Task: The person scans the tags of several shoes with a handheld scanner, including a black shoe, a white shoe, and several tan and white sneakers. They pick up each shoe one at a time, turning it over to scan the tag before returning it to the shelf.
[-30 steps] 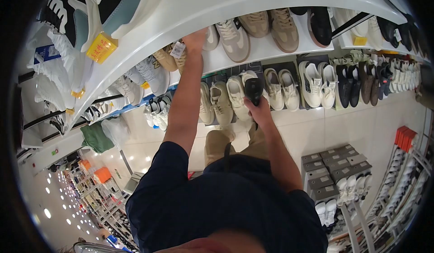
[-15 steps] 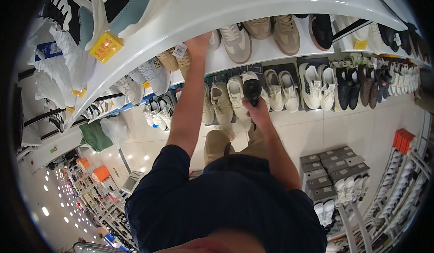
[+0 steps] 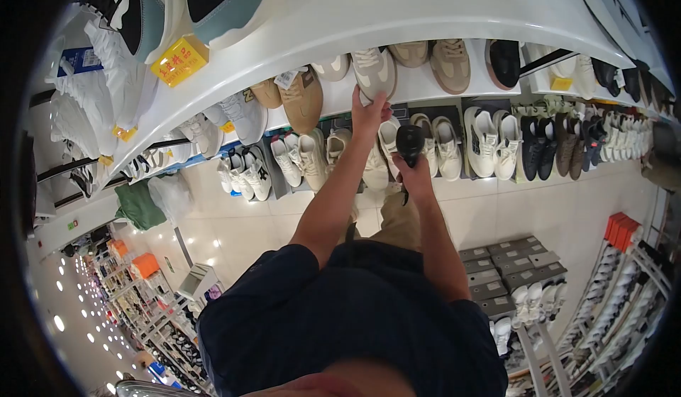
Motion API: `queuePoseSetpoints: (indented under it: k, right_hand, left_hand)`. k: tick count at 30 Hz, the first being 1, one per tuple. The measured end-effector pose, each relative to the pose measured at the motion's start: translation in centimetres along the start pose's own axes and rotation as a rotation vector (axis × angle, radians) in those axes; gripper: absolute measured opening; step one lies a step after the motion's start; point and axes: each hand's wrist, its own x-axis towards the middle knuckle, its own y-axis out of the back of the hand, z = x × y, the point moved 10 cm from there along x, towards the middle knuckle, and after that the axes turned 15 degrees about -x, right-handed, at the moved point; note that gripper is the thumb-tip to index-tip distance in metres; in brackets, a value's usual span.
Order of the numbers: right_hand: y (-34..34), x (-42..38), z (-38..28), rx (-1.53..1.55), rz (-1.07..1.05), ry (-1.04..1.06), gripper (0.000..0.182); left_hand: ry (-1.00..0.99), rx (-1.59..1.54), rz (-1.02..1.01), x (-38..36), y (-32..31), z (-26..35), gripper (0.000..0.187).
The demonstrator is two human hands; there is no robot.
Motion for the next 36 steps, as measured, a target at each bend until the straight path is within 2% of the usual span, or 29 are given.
queuePoseSetpoints:
  k: [4,10,16,19,21,24,28,34,36]
  right_hand:
    - [0.8,-0.3,0.1,-0.004,0.036,0.003,0.024]
    - [1.1,-0.8,0.2,0.030,0.036,0.009,0.025]
    - [0.8,-0.9,-0.4,0.016,0.044,0.013,0.024]
    - [0.7,-0.5,0.2,-0.012,0.013,-0.007,0.023]
    - [0.7,-0.4,0.2,-0.010,0.011,0.002,0.023]
    - [0.8,-0.7,-0.2,0.016,0.043,0.025,0.024]
    - [0.9,-0.9,-0.1,0.062,0.077,0.040,0.024]
    - [0.1,-1.5,0.3,0.026,0.033,0.025,0.023]
    - [0.0,-1.7,0.2,0.042,0.039,0.028,0.024]
  left_hand:
    - [-0.073,-0.103,-0.022,0.4,0.4,-0.4,0.082]
    - [-0.042,-0.174,-0.025,0.1,1.5,-0.6,0.085]
    - [-0.024,-0.231,-0.114,0.3,2.3,-0.8,0.086]
    - [-0.007,-0.216,-0.106,0.1,2.3,-0.5,0.085]
    - [0.066,-0.239,-0.056,-0.1,2.2,-0.5,0.071]
    - [0.041,-0.247,-0.143,0.3,0.9,0.3,0.073]
    - [0.051,-0.234,-0.137,0.4,0.8,0.1,0.075]
    - [0.064,-0.226,-0.067,0.1,1.6,0.4,0.074]
    - [0.060,0.012,0.073,0.2,3.8,0.8,0.078]
